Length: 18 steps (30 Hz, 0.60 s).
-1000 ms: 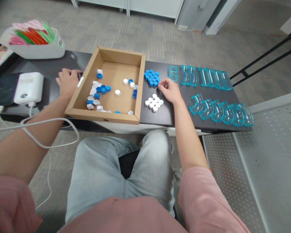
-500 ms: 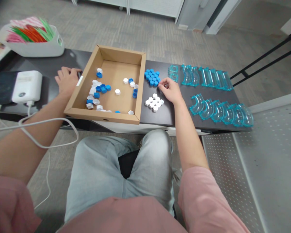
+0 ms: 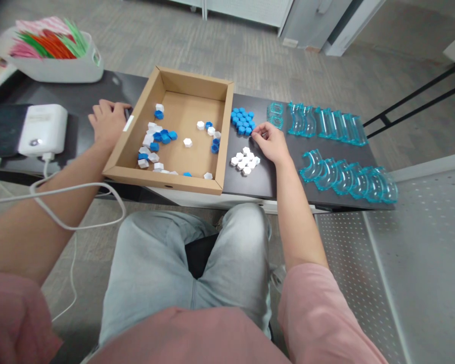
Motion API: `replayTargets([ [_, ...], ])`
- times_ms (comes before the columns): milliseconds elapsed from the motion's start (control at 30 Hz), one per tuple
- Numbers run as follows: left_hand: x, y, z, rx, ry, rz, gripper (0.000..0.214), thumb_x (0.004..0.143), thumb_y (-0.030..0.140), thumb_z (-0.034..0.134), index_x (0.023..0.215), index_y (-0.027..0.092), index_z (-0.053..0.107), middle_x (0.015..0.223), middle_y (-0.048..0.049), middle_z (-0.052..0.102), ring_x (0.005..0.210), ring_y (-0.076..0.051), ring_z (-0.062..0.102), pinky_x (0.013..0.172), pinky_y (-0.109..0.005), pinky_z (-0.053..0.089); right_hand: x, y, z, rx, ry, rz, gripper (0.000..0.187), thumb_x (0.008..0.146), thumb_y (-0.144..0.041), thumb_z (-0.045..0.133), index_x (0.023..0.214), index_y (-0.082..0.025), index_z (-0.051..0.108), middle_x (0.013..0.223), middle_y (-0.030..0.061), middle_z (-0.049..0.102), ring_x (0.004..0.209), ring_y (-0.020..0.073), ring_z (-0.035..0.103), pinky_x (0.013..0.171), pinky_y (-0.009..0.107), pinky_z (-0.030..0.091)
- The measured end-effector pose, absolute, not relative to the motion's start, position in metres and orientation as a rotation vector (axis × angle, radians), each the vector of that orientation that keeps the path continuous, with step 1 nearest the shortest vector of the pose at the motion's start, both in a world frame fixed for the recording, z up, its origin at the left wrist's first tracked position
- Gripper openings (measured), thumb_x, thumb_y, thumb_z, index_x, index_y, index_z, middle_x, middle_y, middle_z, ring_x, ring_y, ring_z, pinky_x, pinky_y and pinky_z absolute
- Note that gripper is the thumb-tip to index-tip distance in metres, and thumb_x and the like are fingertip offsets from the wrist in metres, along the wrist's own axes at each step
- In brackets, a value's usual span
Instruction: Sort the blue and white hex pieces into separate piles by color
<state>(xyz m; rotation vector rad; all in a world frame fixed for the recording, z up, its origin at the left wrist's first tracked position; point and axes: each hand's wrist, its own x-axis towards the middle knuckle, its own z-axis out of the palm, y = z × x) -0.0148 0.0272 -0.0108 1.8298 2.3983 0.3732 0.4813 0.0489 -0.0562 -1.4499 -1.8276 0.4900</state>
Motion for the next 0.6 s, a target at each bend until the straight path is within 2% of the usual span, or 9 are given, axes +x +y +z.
replayTargets([
  [333,-0.0136,0.0253,-0.0089,1.833,2.403,0.379,0.060,0.120,0.035,0.037,0.172,0.016,0.062,0.174,-0.0280,0.047,0.158,-0.047,0.042,0.130,-0.063,0.032,0.4825,0.0518,-0.0605,-1.437,-1.815,0.510,0.022,0.097,-0.047,0.084,0.101,-0.026,0.077,0.091,0.0045,0.077,0.077,0.0235,0.065,0.077,0.042,0.058],
  [600,-0.0138,0.0260,-0.0084,1.838,2.424,0.349,0.062,0.120,0.038,0.037,0.172,0.016,0.062,0.175,-0.0280,0.048,0.159,-0.046,0.043,0.130,-0.062,0.034,0.4797,0.0526,-0.0603,-1.435,-1.806,0.523,0.024,0.095,-0.049,0.085,0.099,-0.026,0.076,0.089,0.0039,0.077,0.078,0.0238,0.066,0.078,0.041,0.059],
])
